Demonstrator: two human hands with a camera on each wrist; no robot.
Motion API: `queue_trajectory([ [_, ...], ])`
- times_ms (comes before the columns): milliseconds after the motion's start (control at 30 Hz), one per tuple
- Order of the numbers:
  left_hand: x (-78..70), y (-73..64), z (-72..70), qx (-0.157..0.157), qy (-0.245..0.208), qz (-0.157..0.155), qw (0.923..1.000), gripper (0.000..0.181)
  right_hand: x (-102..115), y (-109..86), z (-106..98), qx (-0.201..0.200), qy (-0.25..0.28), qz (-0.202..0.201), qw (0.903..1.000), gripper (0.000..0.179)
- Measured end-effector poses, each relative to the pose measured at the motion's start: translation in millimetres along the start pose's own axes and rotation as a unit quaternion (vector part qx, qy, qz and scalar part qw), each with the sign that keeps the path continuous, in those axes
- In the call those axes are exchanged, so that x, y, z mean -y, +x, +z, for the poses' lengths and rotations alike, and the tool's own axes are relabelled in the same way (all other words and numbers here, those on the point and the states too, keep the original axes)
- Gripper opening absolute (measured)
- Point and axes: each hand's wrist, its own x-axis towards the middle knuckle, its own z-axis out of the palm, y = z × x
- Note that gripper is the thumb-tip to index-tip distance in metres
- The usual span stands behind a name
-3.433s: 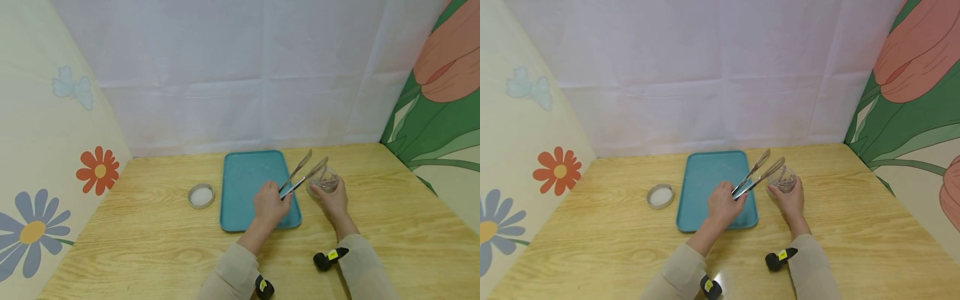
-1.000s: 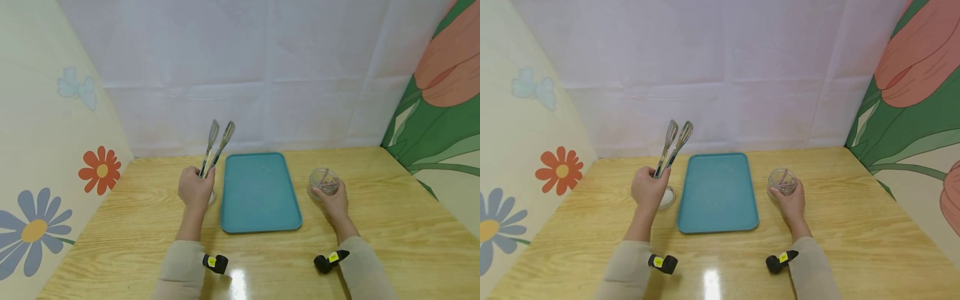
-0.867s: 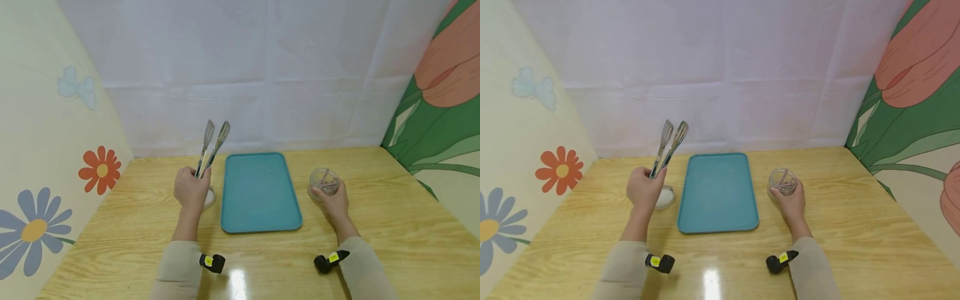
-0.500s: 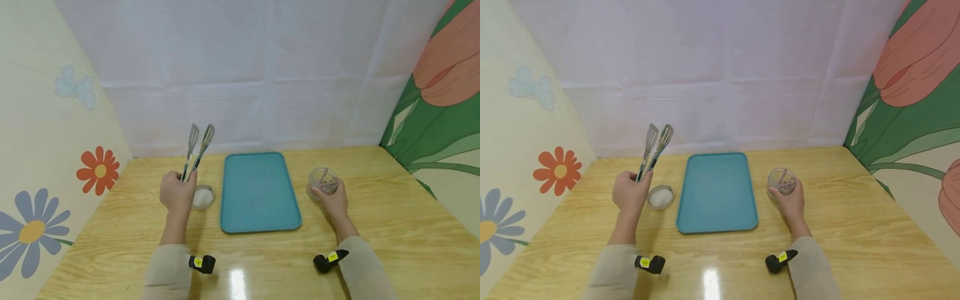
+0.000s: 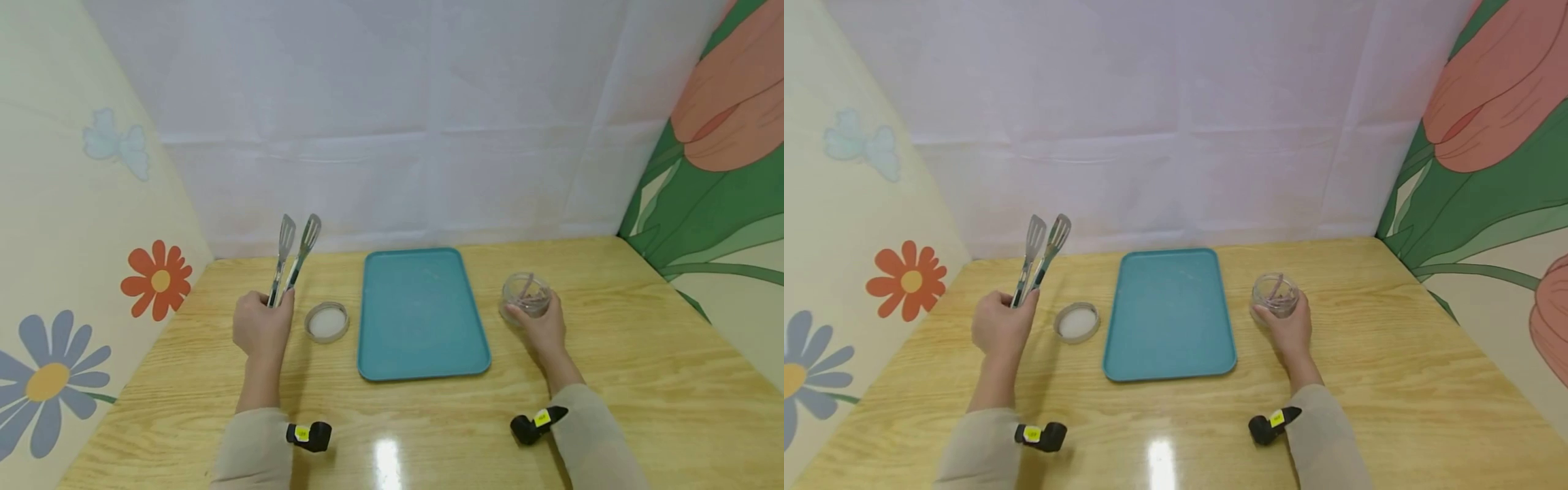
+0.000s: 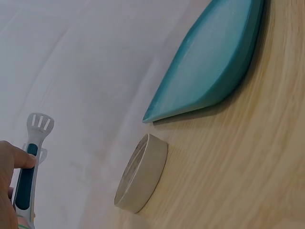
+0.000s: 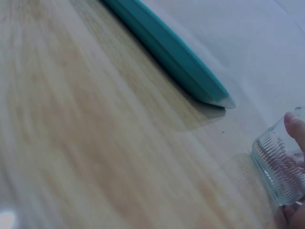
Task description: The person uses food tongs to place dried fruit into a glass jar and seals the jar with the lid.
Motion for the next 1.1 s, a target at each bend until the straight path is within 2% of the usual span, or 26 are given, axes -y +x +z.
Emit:
queue_trajectory([
  [267,15.4,5.2,-8.1,0.026,0.032,-0.039,0.9984,0.039,-0.8,-0.6,-0.8,0.003,0.008,0.002,1.0000,0.094],
  [500,29.0,5.6,-10.3,0.059,0.059,-0.046,0.9954,0.043,0.0,-2.4,-2.0,0.006,0.016,0.006,0.9998,0.095],
  [1100,46.9,5.6,-7.8,0.103,0.106,-0.054,0.9876,0.042,2.4,-3.4,-1.5,0.014,0.015,0.004,0.9998,0.094],
])
